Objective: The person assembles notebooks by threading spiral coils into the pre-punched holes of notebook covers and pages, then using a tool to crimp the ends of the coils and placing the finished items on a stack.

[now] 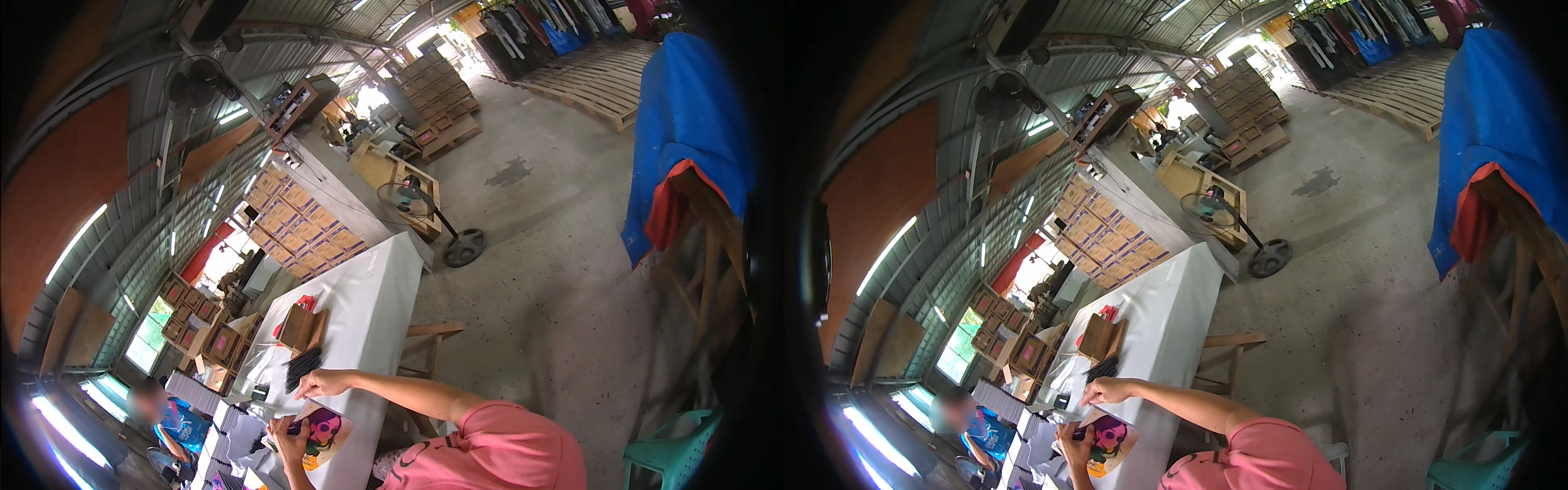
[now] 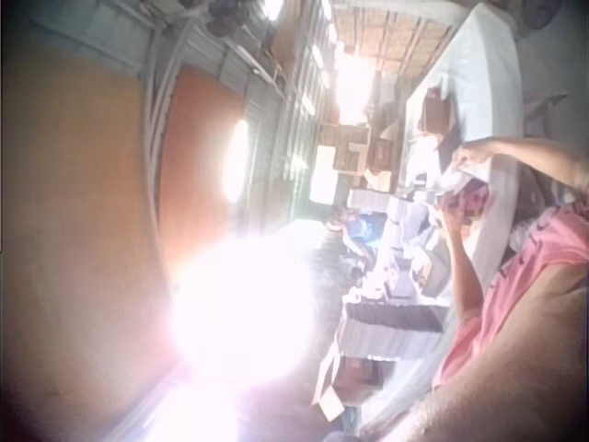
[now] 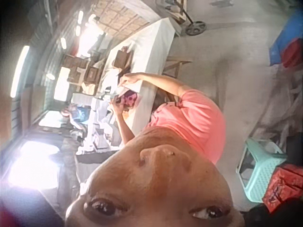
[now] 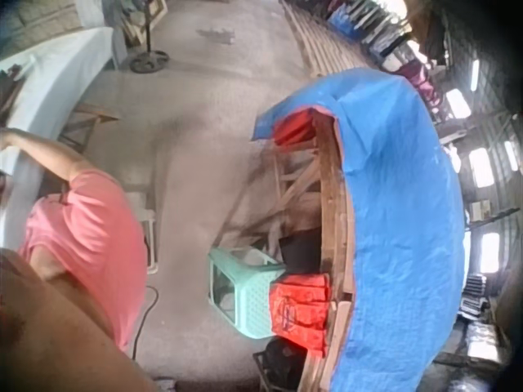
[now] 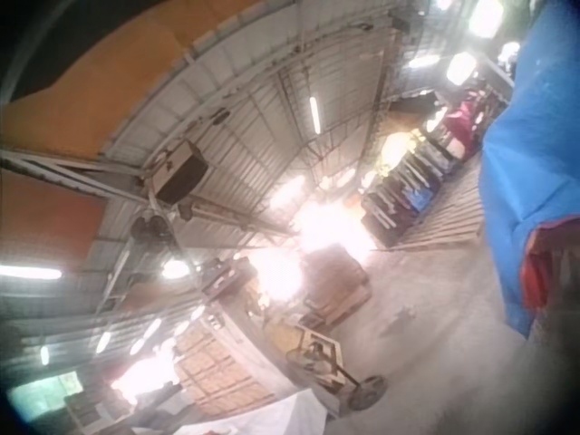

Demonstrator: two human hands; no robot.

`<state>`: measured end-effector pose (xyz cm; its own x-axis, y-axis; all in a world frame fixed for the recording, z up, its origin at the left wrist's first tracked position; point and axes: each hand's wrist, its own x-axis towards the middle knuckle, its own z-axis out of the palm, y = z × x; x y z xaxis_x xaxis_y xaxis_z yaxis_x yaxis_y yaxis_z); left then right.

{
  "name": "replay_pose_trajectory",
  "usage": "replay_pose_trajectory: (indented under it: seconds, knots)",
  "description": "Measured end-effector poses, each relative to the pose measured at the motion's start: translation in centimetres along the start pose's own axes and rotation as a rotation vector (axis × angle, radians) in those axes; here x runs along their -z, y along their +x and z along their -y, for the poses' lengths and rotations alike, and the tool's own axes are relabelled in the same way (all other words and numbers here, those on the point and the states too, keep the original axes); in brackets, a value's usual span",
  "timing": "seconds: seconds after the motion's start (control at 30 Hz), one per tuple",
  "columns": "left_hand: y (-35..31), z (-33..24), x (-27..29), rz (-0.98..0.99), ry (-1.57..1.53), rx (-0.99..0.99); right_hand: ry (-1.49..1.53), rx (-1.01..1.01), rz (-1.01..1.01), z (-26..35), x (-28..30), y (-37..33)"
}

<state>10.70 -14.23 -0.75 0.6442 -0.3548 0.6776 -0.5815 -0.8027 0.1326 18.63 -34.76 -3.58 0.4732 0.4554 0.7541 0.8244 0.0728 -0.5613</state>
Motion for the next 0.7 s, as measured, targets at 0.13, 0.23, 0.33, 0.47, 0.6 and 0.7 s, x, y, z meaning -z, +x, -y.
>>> replay_pose_trajectory:
  seconds: [0.13,0.23,0.33,0.47,0.6,0.7]
  knots:
    - [0.8,-1.2,0.1,0.009,-0.026,0.029,0.063,0.070,0.038,0.8,1.4,-0.3]
    - [0.8,-0.6,0.0,-0.014,-0.062,0.019,0.100,-0.022,0.008,1.8,1.6,-0.1]
    - [0.9,1.0,-0.7,-0.034,-0.122,-0.003,0.072,-0.062,-0.080,1.7,1.7,-0.1]
    - [1.4,1.1,-1.3,0.002,-0.091,-0.005,0.053,-0.022,-0.028,0.0,2.0,-0.7]
    - [1.2,0.3,-1.1,0.049,-0.091,0.056,0.029,0.008,-0.012,0.4,2.2,-1.3]
    - [1.1,-0.7,-1.1,0.058,-0.089,0.061,0.031,-0.088,0.022,0.8,2.5,-1.6]
